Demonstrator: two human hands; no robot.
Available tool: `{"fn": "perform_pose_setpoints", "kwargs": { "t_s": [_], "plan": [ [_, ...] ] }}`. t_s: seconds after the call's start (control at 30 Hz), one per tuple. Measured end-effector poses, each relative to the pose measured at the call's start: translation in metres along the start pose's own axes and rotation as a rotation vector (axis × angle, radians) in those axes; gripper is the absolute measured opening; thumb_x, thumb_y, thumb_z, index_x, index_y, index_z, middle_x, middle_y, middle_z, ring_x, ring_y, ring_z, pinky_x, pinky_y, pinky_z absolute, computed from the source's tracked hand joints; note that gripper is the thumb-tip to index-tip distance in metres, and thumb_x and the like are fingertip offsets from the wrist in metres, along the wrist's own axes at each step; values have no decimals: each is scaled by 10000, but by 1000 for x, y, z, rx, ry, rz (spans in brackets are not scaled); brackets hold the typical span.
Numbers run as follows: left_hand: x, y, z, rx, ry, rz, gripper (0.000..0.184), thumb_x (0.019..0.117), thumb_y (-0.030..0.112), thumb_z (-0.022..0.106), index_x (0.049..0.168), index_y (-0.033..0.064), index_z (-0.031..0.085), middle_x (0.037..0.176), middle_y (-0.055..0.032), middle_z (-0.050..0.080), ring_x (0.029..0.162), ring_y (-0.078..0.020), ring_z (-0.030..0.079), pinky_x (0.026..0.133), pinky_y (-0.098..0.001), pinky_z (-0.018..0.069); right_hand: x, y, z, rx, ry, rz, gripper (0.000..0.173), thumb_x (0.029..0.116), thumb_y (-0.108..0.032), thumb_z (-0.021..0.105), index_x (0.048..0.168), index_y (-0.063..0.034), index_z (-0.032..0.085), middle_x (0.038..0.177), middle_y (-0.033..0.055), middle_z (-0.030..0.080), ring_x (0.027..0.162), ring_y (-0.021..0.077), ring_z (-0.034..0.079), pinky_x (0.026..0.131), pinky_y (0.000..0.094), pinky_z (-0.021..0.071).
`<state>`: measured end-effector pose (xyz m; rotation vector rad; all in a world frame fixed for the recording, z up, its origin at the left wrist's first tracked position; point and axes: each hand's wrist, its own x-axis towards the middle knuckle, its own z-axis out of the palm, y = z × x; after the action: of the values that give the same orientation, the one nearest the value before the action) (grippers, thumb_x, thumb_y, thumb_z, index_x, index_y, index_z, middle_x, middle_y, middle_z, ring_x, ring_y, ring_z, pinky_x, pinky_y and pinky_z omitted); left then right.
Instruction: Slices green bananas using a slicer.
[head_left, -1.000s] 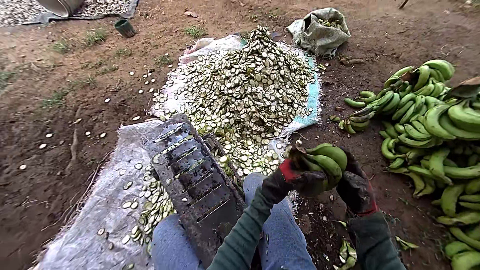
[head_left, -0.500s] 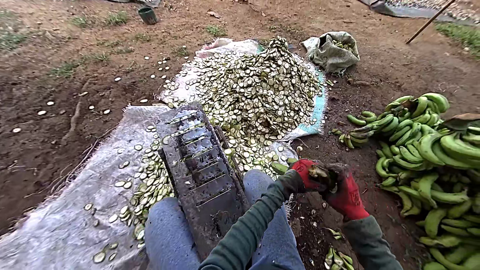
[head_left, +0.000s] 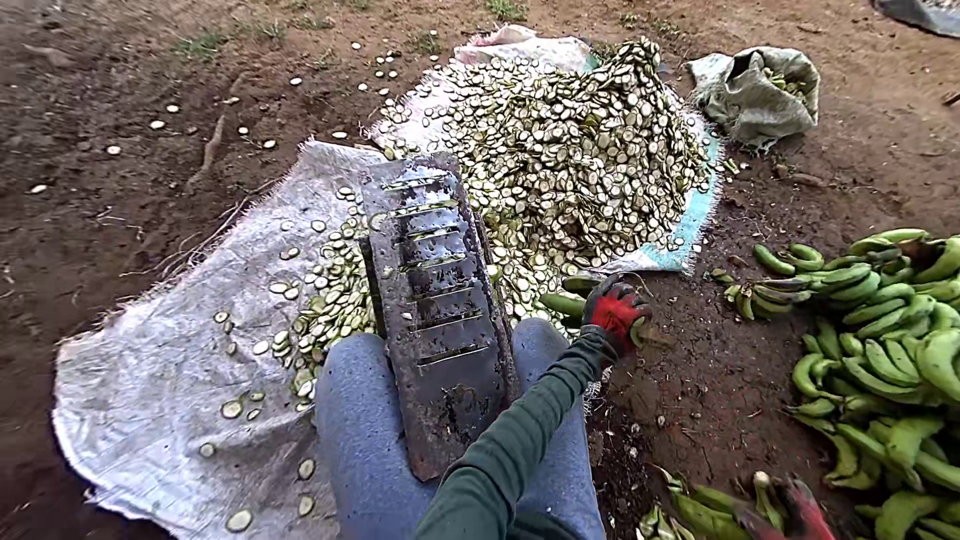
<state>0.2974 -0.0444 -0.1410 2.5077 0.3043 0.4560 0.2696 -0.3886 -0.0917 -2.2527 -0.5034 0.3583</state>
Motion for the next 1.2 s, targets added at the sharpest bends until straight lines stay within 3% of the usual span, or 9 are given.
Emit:
{"fn": "perform_pose_setpoints", "kwargs": {
  "t_s": [0.07,0.13,0.27,0.43,0.57,0.73,0.87,1.0,1.2],
  "plan": [
    [0,11,-45,-79,459,143,196,760,136,787,953,101,801,1067,-111,759,1196,-352,629,1180,-544,298,15,-31,14,244,102,-224,458,698,-98,745,1128,-11,617,1116,41,624,1067,84,607,929,247,532],
    [-18,17,-113,-79,730,205,137,786,171,775,903,101,787,1045,-99,760,1182,-332,643,1167,-534,335,39,-84,47,532,41,-465,400,751,-194,822,1129,-242,700,1148,-115,684,1135,61,634,1006,278,543],
    [-125,-9,-224,-17,899,111,263,906,195,732,1148,94,713,1312,-89,650,1384,-277,482,1233,-497,277,80,-186,143,861,-310,-741,297,823,-194,783,1110,-259,744,1201,-74,681,1173,121,631,1019,343,550],
    [-285,-97,-294,146,1261,-16,132,918,217,726,971,99,699,1073,-13,718,1154,-171,637,1112,-417,438,96,-235,267,455,-337,-945,381,785,-91,670,1158,-95,748,1274,175,626,1220,279,582,1004,445,516],
    [-437,-140,-254,17,1289,-605,260,892,6,658,1066,-176,598,969,-152,676,910,-88,645,863,-252,547,68,-214,334,560,-61,-888,353,853,-189,733,1144,10,729,1231,197,684,1224,284,622,1075,431,504],
    [-496,-133,-174,-60,899,-1540,350,937,24,684,1249,-120,620,1252,-318,641,1199,-388,619,1084,-482,440,44,-210,295,485,-86,-908,250,909,-123,675,1118,-16,761,1131,158,724,1157,182,657,1043,304,516],
    [-535,-159,-73,-188,817,-1701,467,852,150,818,1269,11,661,1236,-225,684,1195,-363,635,1065,-547,458,57,-196,242,209,-121,-885,249,895,-162,708,1107,-52,779,1098,113,751,1049,119,703,949,260,567],
    [-553,-176,-15,-241,753,-1926,779,831,401,833,1442,33,520,1335,-246,626,1259,-409,588,1063,-617,436,110,-254,287,108,-101,-937,151,836,-118,739,924,2,768,944,173,729,881,235,712,805,376,586],
    [-567,-164,-53,67,1195,-1694,737,971,344,673,1518,-56,385,1543,-303,407,1457,-416,384,1216,-495,290,213,-379,360,-70,-67,-1095,217,924,-128,671,1097,-21,748,1122,282,651,1021,406,665,874,527,550]
  ]
}}
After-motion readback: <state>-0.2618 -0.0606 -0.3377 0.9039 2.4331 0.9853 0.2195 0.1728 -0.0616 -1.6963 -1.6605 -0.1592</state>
